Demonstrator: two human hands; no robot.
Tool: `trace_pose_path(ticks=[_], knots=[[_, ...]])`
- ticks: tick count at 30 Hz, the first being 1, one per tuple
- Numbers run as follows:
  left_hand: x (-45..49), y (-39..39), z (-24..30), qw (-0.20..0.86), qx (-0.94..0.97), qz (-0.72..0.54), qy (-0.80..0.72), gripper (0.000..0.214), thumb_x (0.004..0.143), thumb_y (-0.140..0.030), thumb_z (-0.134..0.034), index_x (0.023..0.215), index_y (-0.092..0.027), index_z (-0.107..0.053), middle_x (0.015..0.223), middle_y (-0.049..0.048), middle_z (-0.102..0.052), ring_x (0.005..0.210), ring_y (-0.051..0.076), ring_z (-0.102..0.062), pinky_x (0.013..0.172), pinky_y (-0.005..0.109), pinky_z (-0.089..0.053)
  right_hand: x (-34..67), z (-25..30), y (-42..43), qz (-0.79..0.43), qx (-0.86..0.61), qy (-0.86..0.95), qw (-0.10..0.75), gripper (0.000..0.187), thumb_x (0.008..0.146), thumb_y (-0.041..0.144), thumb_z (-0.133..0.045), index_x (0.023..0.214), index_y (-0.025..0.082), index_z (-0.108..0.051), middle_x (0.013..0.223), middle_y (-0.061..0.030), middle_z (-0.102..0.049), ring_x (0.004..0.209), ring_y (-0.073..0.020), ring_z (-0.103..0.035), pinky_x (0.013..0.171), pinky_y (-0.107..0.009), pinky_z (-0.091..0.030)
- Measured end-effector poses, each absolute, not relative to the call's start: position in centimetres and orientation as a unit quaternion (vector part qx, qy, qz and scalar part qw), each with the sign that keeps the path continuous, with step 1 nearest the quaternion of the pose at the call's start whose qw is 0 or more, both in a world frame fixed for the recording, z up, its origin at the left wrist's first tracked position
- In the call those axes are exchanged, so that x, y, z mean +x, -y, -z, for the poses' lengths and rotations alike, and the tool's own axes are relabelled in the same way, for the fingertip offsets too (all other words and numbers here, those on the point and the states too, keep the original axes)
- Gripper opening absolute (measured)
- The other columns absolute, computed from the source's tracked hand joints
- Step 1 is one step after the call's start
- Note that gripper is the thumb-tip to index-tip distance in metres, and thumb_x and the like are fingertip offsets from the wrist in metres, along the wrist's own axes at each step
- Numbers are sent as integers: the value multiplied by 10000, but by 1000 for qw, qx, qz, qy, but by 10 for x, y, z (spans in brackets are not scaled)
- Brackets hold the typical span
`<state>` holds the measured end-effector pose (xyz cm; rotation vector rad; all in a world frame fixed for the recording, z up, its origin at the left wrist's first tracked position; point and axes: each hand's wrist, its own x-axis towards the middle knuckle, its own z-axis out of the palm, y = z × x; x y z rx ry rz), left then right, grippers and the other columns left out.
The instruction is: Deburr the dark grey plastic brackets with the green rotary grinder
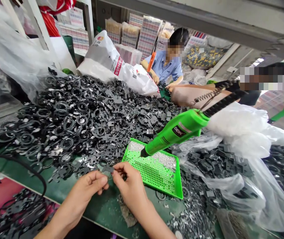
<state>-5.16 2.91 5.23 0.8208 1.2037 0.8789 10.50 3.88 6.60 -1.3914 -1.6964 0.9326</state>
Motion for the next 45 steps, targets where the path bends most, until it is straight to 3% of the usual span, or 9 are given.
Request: trace_pose_path(ticks=[4, 8, 15, 20, 23, 36, 40, 42, 45], knots=[[-52, -31, -49, 724, 250, -386, -515, 518, 534, -608, -831, 659, -152, -618, 588, -22, -600, 525, 73, -467, 527, 184, -399, 101, -61, -50, -282, -515, 706, 396, 143, 857, 194, -510, 880, 168, -649, 776, -53, -681, 723, -171, -617, 688, -284, -474], [-51, -33, -45, 722, 229, -389, -525, 550, 496, -600, -848, 718, -163, -599, 648, -7, -639, 541, 84, -540, 558, 205, -453, 102, -56, -61, -274, -514, 712, 392, 130, 850, 199, -519, 864, 179, -646, 847, -79, -692, 810, -195, -625, 782, -317, -470], [-48, -37, -45, 637, 300, -437, -559, 401, 537, -469, -856, 626, -175, -598, 557, -35, -605, 586, 123, -577, 602, 218, -461, 107, -70, -55, -341, -553, 652, 390, 114, 891, 248, -519, 857, 177, -601, 740, -2, -652, 643, -116, -578, 598, -209, -441], [-46, -35, -51, 598, 365, -437, -564, 357, 608, -467, -797, 807, -191, -686, 693, -12, -674, 653, 164, -625, 672, 268, -493, 126, -80, -39, -479, -557, 565, 376, 162, 834, 301, -550, 732, 176, -561, 615, 40, -512, 561, -94, -442, 520, -200, -354], [-41, -27, -54, 596, 428, -401, -548, 341, 665, -502, -739, 814, -197, -712, 714, 11, -700, 694, 193, -651, 697, 284, -503, 138, -83, -26, -529, -568, 532, 338, 148, 793, 290, -574, 705, 173, -555, 579, 54, -470, 547, -89, -400, 508, -200, -316], [-18, -10, -51, 636, 486, -322, -506, 325, 681, -528, -707, 745, -210, -703, 635, 11, -686, 643, 194, -642, 636, 257, -504, 157, -73, 18, -505, -627, 488, 337, 160, 767, 286, -594, 652, 185, -547, 545, 50, -494, 520, -99, -430, 504, -209, -320], [-13, -3, -46, 626, 521, -303, -495, 322, 716, -538, -669, 735, -218, -694, 637, 9, -677, 628, 190, -633, 602, 248, -503, 161, -61, 32, -536, -622, 443, 360, 241, 767, 381, -628, 648, 185, -554, 533, 30, -558, 496, -103, -455, 486, -207, -327], [-14, 1, -40, 602, 567, -284, -484, 272, 771, -493, -636, 822, -234, -702, 706, 14, -696, 679, 195, -652, 649, 256, -519, 168, -56, 40, -561, -623, 413, 357, 306, 762, 466, -639, 668, 183, -568, 549, 11, -596, 488, -105, -462, 468, -206, -313], [-16, 7, -29, 504, 667, -278, -473, 323, 817, -356, -622, 1133, -292, -631, 984, 27, -699, 872, 208, -658, 810, 302, -526, 183, -50, 50, -567, -637, 381, 357, 398, 768, 565, -617, 685, 178, -581, 560, 2, -600, 480, -102, -447, 462, -207, -299]])
